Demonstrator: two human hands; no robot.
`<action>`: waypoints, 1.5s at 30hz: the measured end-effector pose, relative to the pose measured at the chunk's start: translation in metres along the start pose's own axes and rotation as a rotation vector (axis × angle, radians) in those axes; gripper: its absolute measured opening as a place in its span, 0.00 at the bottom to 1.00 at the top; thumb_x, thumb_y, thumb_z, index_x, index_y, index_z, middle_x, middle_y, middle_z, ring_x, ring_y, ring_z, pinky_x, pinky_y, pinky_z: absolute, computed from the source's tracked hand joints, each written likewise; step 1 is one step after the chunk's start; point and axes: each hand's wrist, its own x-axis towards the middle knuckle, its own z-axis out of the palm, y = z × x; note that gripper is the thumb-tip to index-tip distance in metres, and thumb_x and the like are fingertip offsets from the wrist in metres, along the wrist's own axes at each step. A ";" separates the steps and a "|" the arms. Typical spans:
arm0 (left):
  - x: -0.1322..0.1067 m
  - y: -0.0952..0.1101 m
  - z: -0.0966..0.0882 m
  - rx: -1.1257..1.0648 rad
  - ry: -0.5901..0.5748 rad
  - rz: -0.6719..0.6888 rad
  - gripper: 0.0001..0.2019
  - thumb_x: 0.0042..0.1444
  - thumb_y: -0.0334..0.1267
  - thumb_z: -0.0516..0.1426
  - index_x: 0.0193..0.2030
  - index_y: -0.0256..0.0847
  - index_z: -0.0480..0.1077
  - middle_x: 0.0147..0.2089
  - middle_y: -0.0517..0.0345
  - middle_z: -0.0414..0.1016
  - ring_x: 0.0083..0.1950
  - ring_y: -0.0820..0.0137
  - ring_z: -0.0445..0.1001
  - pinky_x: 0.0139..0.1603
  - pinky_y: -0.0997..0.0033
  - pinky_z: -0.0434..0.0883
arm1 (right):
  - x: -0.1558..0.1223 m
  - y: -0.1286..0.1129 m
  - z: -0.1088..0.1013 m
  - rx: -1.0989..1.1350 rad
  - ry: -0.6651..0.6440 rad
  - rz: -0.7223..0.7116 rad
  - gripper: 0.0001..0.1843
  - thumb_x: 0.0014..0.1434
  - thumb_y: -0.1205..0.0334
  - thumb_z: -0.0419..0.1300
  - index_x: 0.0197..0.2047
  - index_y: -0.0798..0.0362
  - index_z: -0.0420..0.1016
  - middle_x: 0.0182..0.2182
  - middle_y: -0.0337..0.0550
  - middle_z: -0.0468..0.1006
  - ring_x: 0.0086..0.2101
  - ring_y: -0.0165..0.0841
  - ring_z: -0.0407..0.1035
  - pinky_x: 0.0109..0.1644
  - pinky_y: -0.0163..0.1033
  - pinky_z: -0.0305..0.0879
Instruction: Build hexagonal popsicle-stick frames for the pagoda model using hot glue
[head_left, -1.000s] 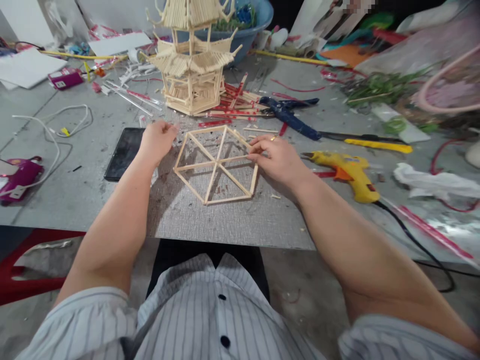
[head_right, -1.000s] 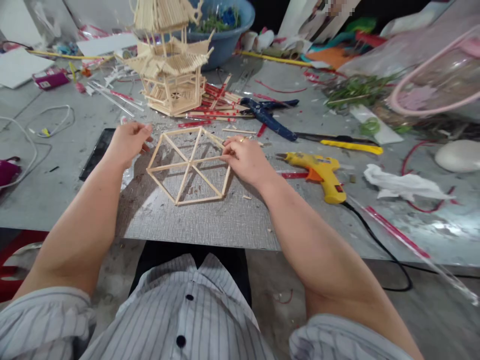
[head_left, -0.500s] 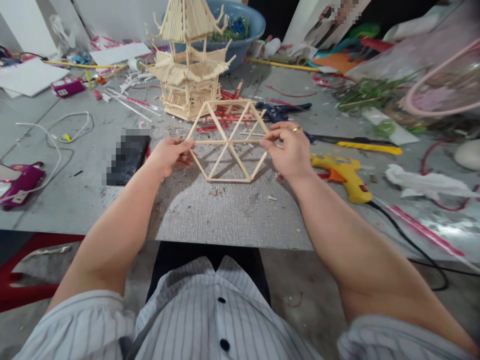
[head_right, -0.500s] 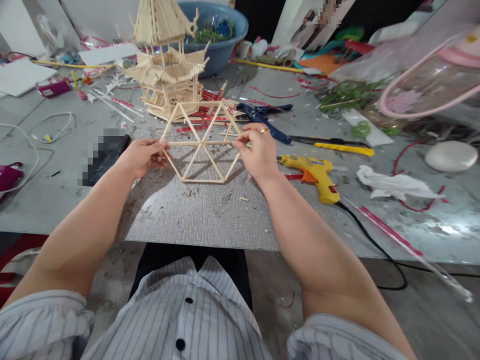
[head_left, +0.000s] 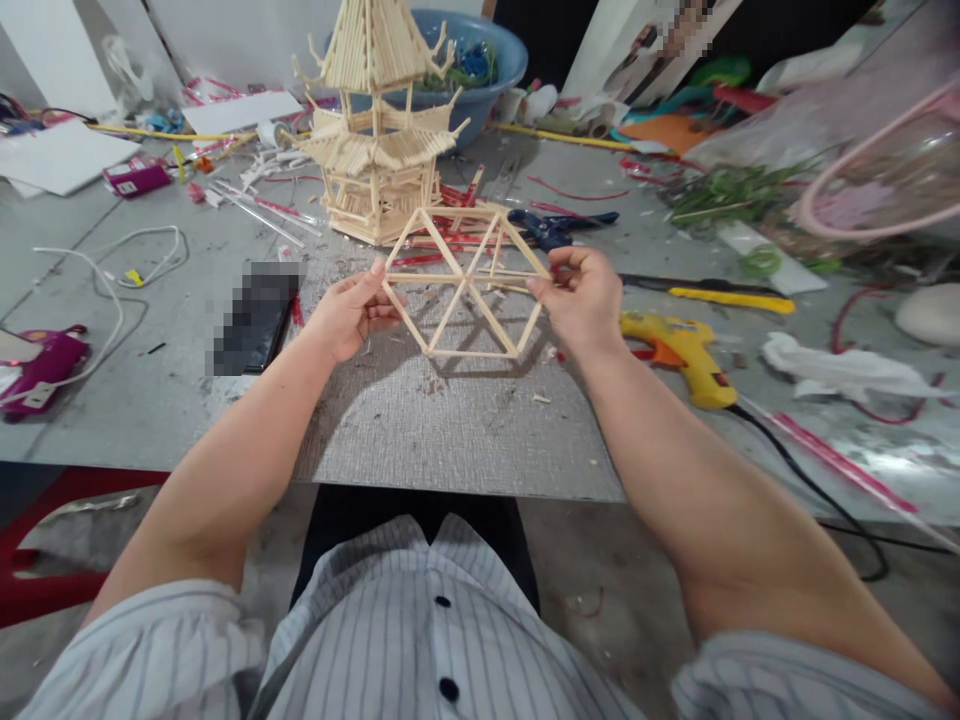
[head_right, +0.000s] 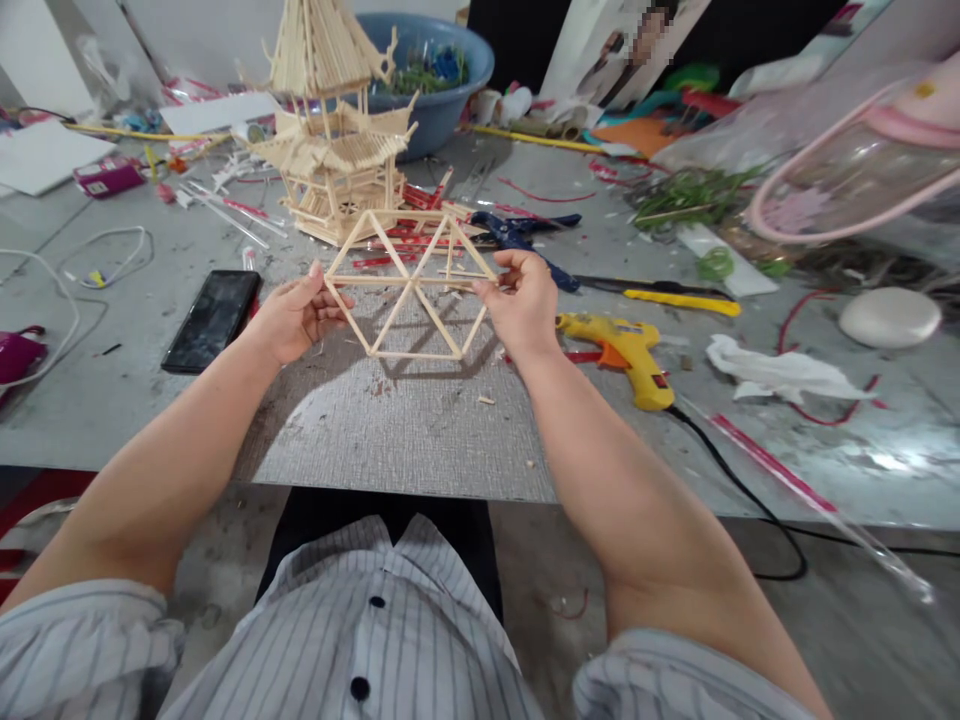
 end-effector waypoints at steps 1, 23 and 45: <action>-0.001 0.000 0.001 -0.024 -0.010 -0.003 0.11 0.63 0.38 0.58 0.31 0.36 0.71 0.29 0.55 0.78 0.27 0.75 0.76 0.32 0.76 0.75 | 0.001 0.001 0.000 0.001 0.017 0.004 0.22 0.45 0.56 0.71 0.43 0.49 0.71 0.28 0.35 0.71 0.27 0.30 0.69 0.37 0.45 0.74; 0.002 -0.007 0.001 0.026 0.040 0.191 0.05 0.54 0.29 0.62 0.37 0.40 0.73 0.34 0.61 0.79 0.33 0.76 0.78 0.43 0.72 0.77 | 0.006 -0.015 -0.006 0.549 -0.205 0.177 0.24 0.54 0.36 0.59 0.44 0.45 0.68 0.43 0.44 0.78 0.46 0.39 0.76 0.48 0.51 0.76; 0.004 -0.006 -0.005 0.025 0.065 0.154 0.10 0.57 0.42 0.62 0.46 0.49 0.77 0.44 0.59 0.82 0.38 0.71 0.81 0.41 0.70 0.76 | -0.015 -0.054 -0.008 0.681 -0.408 0.289 0.26 0.47 0.35 0.68 0.39 0.45 0.70 0.42 0.40 0.82 0.40 0.39 0.79 0.40 0.48 0.78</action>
